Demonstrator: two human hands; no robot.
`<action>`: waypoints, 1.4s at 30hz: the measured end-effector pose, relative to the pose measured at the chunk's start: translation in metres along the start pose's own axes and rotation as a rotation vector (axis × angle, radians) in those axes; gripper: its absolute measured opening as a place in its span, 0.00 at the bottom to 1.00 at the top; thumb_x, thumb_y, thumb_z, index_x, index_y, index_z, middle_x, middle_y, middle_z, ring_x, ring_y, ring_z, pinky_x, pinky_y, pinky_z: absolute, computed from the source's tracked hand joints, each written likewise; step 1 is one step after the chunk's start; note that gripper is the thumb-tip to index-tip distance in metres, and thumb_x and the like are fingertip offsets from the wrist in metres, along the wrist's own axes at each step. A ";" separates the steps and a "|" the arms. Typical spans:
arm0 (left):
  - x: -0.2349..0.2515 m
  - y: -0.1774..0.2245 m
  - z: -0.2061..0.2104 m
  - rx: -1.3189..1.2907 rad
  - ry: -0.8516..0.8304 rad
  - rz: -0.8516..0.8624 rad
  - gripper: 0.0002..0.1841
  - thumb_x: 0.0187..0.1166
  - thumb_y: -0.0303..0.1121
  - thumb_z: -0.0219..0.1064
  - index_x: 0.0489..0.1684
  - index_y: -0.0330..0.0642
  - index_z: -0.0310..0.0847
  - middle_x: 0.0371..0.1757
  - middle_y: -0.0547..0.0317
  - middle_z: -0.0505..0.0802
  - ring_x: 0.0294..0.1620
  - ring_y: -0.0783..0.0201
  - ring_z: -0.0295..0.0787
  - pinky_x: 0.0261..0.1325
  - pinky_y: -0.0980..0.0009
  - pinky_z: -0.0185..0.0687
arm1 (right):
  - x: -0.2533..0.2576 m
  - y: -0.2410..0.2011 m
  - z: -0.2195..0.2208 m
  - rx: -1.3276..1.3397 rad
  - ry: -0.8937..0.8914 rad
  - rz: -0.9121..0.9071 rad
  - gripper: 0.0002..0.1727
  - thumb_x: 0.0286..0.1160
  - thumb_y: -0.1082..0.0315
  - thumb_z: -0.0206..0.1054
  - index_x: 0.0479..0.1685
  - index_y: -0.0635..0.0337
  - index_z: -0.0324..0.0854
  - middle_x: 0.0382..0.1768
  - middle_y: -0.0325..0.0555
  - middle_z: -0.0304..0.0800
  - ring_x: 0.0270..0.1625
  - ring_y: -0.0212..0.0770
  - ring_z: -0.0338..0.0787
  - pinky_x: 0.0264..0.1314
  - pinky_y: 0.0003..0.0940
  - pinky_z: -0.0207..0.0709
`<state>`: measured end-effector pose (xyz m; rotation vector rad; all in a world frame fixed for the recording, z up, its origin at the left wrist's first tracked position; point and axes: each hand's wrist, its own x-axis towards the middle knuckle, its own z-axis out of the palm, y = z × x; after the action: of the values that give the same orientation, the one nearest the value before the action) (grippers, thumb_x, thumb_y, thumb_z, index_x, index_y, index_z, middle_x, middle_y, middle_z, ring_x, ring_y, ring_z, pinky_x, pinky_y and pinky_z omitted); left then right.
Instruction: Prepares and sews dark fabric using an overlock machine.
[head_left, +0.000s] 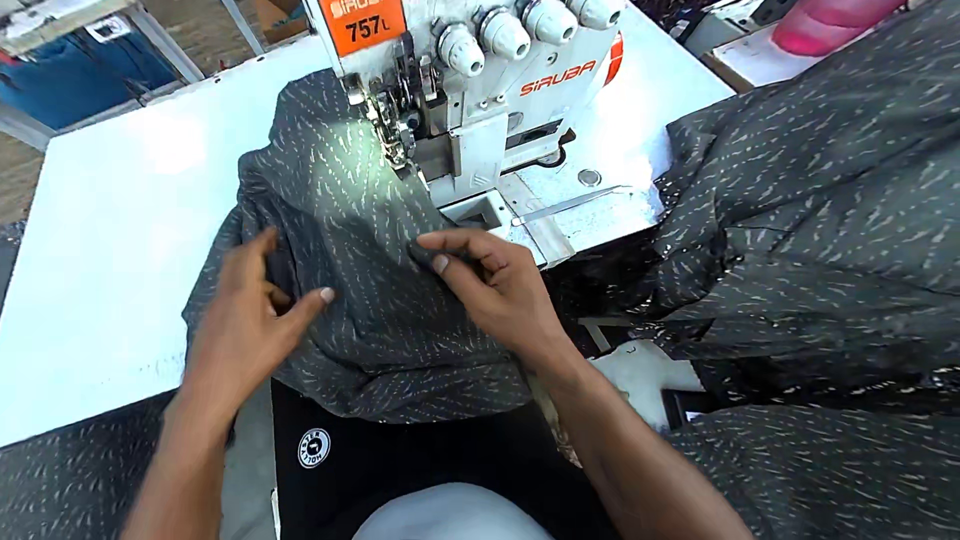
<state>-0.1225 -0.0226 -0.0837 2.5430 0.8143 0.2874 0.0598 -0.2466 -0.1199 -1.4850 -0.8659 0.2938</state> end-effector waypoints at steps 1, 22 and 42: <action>-0.007 -0.007 0.014 0.063 -0.005 -0.004 0.39 0.75 0.55 0.73 0.83 0.42 0.70 0.71 0.40 0.82 0.42 0.45 0.88 0.42 0.37 0.84 | 0.002 0.000 0.000 -0.010 0.019 0.011 0.16 0.80 0.74 0.64 0.63 0.59 0.86 0.50 0.38 0.95 0.38 0.27 0.90 0.40 0.26 0.86; -0.010 -0.028 -0.010 -0.365 0.229 -0.143 0.08 0.86 0.35 0.66 0.54 0.42 0.78 0.40 0.67 0.90 0.26 0.73 0.92 0.31 0.73 0.94 | -0.024 0.013 -0.034 0.216 -0.090 0.195 0.07 0.77 0.70 0.74 0.46 0.66 0.90 0.30 0.45 0.94 0.28 0.31 0.89 0.31 0.26 0.86; 0.017 0.095 0.007 0.169 0.149 0.328 0.26 0.91 0.42 0.44 0.78 0.39 0.76 0.79 0.47 0.80 0.79 0.45 0.75 0.75 0.41 0.71 | -0.041 0.013 -0.016 0.332 -0.057 0.387 0.09 0.87 0.68 0.61 0.52 0.62 0.86 0.33 0.50 0.91 0.32 0.39 0.91 0.34 0.34 0.89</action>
<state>-0.0591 -0.0839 -0.0434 2.8397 0.4852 0.5382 0.0468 -0.2845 -0.1435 -1.3266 -0.5354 0.7341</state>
